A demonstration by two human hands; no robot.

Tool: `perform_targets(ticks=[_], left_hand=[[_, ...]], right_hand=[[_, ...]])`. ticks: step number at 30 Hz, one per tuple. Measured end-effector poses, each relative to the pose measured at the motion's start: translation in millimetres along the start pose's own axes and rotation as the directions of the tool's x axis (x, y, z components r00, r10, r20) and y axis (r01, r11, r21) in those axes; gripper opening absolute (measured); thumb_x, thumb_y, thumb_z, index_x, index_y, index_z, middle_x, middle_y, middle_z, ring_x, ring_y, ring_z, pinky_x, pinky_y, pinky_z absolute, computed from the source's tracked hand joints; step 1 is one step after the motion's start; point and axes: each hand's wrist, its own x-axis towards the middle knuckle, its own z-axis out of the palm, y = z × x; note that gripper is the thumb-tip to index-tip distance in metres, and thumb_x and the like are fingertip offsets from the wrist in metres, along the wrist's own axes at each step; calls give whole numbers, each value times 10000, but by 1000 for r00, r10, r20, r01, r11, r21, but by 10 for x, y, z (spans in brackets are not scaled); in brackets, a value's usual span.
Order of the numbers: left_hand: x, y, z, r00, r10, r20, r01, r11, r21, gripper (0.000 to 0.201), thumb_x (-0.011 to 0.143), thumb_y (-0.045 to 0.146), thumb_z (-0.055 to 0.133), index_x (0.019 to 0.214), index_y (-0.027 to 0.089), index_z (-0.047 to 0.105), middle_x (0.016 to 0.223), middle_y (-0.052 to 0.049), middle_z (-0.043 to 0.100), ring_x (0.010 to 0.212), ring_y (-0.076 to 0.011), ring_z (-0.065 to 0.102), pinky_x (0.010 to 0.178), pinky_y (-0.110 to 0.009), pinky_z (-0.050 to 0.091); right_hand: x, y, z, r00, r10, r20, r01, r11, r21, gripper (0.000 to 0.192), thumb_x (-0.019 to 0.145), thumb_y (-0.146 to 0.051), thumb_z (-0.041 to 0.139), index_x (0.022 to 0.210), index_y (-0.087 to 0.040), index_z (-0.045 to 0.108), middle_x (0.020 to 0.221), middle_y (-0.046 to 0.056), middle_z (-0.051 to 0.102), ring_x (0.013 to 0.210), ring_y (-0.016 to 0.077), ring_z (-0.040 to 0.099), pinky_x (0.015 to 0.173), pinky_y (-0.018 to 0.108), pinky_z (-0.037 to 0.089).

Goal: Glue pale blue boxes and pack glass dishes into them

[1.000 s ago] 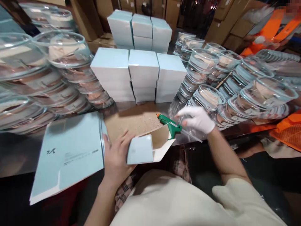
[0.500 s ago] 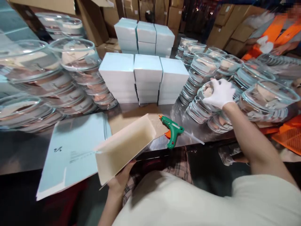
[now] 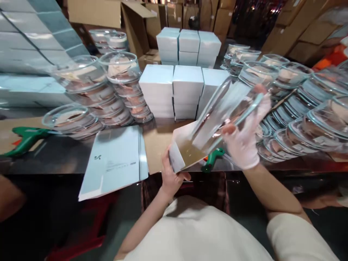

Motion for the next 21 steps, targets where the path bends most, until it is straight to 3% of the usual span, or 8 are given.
perform_targets(ticks=[3,5,10,12,15,17,19,21], left_hand=[[-169,-126,74,984,-171,-48,164,980,-116,1022,879,904,414,1561,144,393,1432,-247,572,1339,-346,615,1124,-475,502],[-244,-222,83,979,-185,-88,175,979,-109,1003,904,894,356,1567,143,388,1424,-258,579,1339,-346,618,1108,-480,516],[-240,-392,-57,986,54,-158,-69,993,-92,708,994,730,428,1559,307,378,1528,-204,499,1324,-292,634,1053,-475,555],[-192,-422,-137,981,150,-125,-163,981,-102,562,987,714,469,1399,338,540,1578,-162,449,1359,-309,614,1061,-493,546],[-136,-415,-214,980,175,-96,-189,969,-160,612,911,814,505,1093,254,671,1510,-150,496,1347,-355,611,1086,-519,518],[-126,-384,-219,988,104,-116,-125,974,-190,607,902,795,554,1065,221,664,1347,-160,589,1261,-341,650,1045,-490,536],[-131,-350,-206,986,5,-166,-39,978,-207,555,914,709,627,1215,243,619,1232,-133,630,1166,-294,676,978,-443,562],[-131,-334,-209,978,-1,-207,-45,975,-215,528,926,633,671,1325,303,568,1233,-100,639,1147,-263,668,975,-432,557]], right_hand=[[-210,2,-20,955,-166,247,176,984,-21,664,938,-813,509,1321,-289,647,1321,111,636,1369,349,560,1220,537,419],[-358,145,-86,864,-179,470,183,982,39,581,988,-775,440,1103,-298,751,1225,93,708,1291,330,619,1173,524,464],[-774,710,6,990,76,117,-95,980,175,582,926,-725,637,1322,-299,634,1328,118,652,1264,301,646,1147,503,495],[-943,826,206,977,98,188,-147,952,269,750,805,-823,700,1329,-294,610,1411,132,603,1316,319,627,1149,513,498],[-1118,776,586,948,49,314,-176,904,390,812,776,-969,532,1118,-254,711,1516,141,538,1425,367,552,1199,537,447],[-1154,635,815,955,182,233,-262,886,383,656,916,-845,485,1040,-242,713,1459,134,589,1404,341,568,1211,512,433],[-1129,480,969,928,363,87,-369,853,368,412,984,-607,558,1170,-251,647,1412,133,616,1342,294,611,1178,471,469],[-1078,374,1004,892,451,11,-419,819,391,462,953,-436,617,1370,-276,497,1467,139,571,1299,254,636,1098,421,532]])
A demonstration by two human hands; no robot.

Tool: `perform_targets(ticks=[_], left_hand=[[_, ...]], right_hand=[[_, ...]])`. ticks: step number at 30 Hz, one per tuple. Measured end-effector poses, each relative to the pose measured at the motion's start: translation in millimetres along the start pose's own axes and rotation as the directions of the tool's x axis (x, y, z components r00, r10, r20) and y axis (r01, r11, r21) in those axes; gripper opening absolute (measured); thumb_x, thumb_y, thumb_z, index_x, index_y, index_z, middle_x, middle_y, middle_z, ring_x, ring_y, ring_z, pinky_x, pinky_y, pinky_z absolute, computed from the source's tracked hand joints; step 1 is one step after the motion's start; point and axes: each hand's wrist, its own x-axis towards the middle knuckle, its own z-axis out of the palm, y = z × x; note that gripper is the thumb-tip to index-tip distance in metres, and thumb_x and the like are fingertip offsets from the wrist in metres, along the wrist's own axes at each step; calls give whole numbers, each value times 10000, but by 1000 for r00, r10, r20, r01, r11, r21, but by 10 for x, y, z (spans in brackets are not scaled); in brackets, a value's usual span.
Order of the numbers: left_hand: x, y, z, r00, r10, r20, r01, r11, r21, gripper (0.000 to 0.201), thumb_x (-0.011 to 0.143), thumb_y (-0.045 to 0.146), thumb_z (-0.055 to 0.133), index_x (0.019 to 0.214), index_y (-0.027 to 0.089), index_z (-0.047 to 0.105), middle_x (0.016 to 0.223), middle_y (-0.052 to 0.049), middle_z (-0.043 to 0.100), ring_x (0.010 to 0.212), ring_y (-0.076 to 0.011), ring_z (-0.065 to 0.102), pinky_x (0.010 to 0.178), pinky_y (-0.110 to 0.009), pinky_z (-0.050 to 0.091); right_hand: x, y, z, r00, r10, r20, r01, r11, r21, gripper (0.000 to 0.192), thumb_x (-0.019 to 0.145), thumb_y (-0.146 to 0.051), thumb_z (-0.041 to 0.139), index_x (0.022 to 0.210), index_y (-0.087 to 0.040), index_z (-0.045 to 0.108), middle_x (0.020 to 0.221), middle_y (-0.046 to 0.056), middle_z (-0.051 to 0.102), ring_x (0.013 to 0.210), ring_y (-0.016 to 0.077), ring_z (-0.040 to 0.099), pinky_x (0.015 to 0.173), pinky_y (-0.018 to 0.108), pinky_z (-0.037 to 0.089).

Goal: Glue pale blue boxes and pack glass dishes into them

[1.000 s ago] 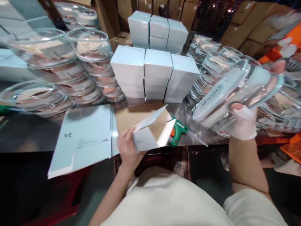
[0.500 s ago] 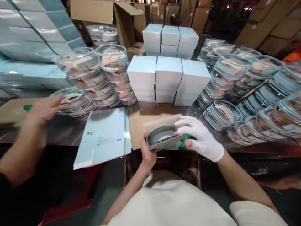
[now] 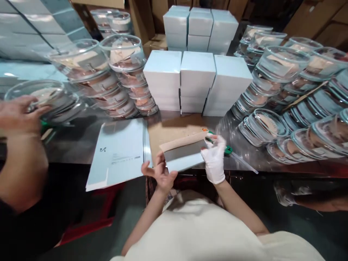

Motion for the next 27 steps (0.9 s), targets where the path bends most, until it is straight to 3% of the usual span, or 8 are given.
perform_targets(ticks=[2,5,8,11,15,19,22,27], left_hand=[[25,1,-38,993,93,69,-93,996,10,400,960,578,663,1270,327,638,1220,-72,658,1187,-253,647,1026,-431,526],[89,-19,-136,973,144,183,-164,981,101,445,981,651,582,1047,250,765,1121,-78,675,1179,-255,644,1036,-398,509],[117,-57,-197,975,118,189,-155,968,195,716,845,867,555,944,195,780,1153,-108,650,1155,-274,647,1021,-391,521],[111,-101,-177,966,173,194,-214,952,220,672,747,847,709,972,216,755,1088,-87,642,1175,-283,625,1052,-407,508],[155,-100,-96,961,204,186,-242,946,214,471,803,666,788,942,228,688,977,-66,627,1112,-273,623,975,-420,534],[192,91,-82,970,222,100,-236,958,163,377,861,558,776,1004,220,688,1005,-59,645,1091,-265,645,966,-421,521],[135,288,-81,998,-16,67,6,988,153,322,878,477,786,1063,222,719,1106,-70,668,1165,-266,647,1006,-408,510],[99,434,58,940,-330,80,317,937,146,349,864,522,787,1049,228,757,1149,-82,695,1198,-272,649,1004,-382,517]], right_hand=[[20,-64,-93,1000,8,25,-8,1000,2,568,947,-401,613,1459,-294,392,1519,142,536,1282,228,645,1034,376,564],[22,-55,-498,992,56,114,-24,964,-265,346,1013,-504,520,1229,-249,607,1263,115,705,1142,229,689,1003,362,551],[-15,44,-896,962,274,7,-190,685,-703,512,1009,-647,455,807,-221,654,823,94,715,863,251,708,853,373,551],[-16,178,-988,851,505,-146,-391,423,-817,524,817,-733,690,794,-212,649,803,115,723,782,283,714,746,375,533],[64,368,-884,776,592,-217,-595,573,-563,443,554,-457,913,795,-226,623,762,93,731,738,278,710,705,366,537],[75,411,-919,772,613,-167,-632,715,-298,324,642,-464,770,738,-221,577,564,17,631,534,199,614,556,331,524],[13,288,-939,813,555,-178,-580,799,-161,379,655,-522,731,800,-226,544,615,20,661,504,170,589,487,306,506],[-70,-107,-875,914,404,-36,-400,912,88,366,648,-453,853,816,-222,625,739,18,715,547,148,611,504,281,532]])
